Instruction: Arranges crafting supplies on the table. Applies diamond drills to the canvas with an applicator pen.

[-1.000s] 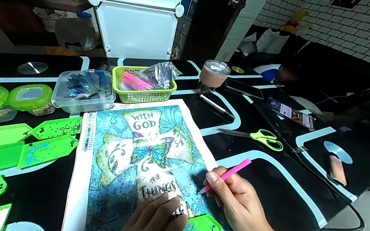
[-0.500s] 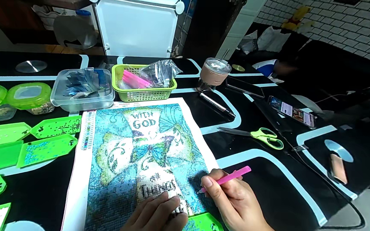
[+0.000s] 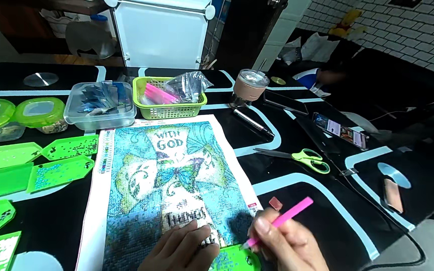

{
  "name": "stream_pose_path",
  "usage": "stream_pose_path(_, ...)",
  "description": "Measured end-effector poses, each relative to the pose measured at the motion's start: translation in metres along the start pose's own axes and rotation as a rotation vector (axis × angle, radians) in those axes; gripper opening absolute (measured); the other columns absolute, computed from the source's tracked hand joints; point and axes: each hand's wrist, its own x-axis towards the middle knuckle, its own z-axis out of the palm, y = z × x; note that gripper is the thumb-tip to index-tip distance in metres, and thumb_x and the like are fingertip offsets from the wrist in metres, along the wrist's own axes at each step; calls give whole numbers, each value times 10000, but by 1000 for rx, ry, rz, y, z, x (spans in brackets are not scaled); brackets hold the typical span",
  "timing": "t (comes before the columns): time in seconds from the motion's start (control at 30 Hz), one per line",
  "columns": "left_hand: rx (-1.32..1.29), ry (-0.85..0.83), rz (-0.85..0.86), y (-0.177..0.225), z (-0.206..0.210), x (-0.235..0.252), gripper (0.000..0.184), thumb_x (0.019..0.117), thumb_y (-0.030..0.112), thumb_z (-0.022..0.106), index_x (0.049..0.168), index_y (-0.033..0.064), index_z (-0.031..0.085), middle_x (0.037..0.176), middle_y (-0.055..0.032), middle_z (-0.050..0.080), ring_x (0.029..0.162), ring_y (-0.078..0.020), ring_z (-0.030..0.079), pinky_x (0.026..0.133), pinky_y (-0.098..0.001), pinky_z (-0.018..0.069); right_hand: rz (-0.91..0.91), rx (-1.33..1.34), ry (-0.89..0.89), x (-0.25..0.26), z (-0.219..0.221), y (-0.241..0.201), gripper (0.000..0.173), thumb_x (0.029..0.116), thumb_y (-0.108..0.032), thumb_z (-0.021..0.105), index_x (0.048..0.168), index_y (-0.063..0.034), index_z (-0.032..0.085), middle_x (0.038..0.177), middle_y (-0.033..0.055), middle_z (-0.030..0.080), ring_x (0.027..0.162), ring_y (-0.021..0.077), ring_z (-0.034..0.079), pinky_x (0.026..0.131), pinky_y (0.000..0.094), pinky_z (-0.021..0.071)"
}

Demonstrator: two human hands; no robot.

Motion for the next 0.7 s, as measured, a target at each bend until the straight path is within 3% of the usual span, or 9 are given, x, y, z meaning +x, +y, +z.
stream_pose_path(0.1, 1, 11, 7, -1, 1, 0, 403, 931, 398, 726, 1203, 101, 735, 1330, -135, 688, 1300, -351, 604, 1075, -487, 480, -64, -109, -60, -13, 4, 3, 273, 1097, -225, 505, 932, -47, 631, 789, 4, 664, 737, -16, 637, 682, 161, 536)
stream_pose_path(0.23, 16, 7, 6, -1, 1, -1, 404, 933, 406, 719, 1206, 108, 734, 1337, -130, 686, 1302, -346, 605, 1078, -481, 480, -104, -169, -64, -16, 7, 7, 289, 1094, -225, 512, 922, -20, 622, 776, 47, 657, 748, 13, 652, 697, 174, 545)
stream_pose_path(0.57, 14, 17, 6, -2, 2, 0, 398, 935, 410, 716, 1198, 112, 738, 1334, -123, 689, 1303, -336, 606, 1081, -475, 478, -133, -203, -99, -14, 7, 8, 300, 1092, -206, 515, 907, 2, 626, 767, 80, 646, 732, 44, 644, 688, 179, 532)
stream_pose_path(0.7, 19, 17, 11, -2, 2, 0, 395, 932, 404, 718, 1196, 111, 737, 1329, -124, 691, 1299, -340, 609, 1075, -476, 481, -78, -129, -69, -13, 5, 6, 279, 1096, -218, 507, 929, -33, 633, 792, 21, 666, 750, -4, 655, 700, 163, 552)
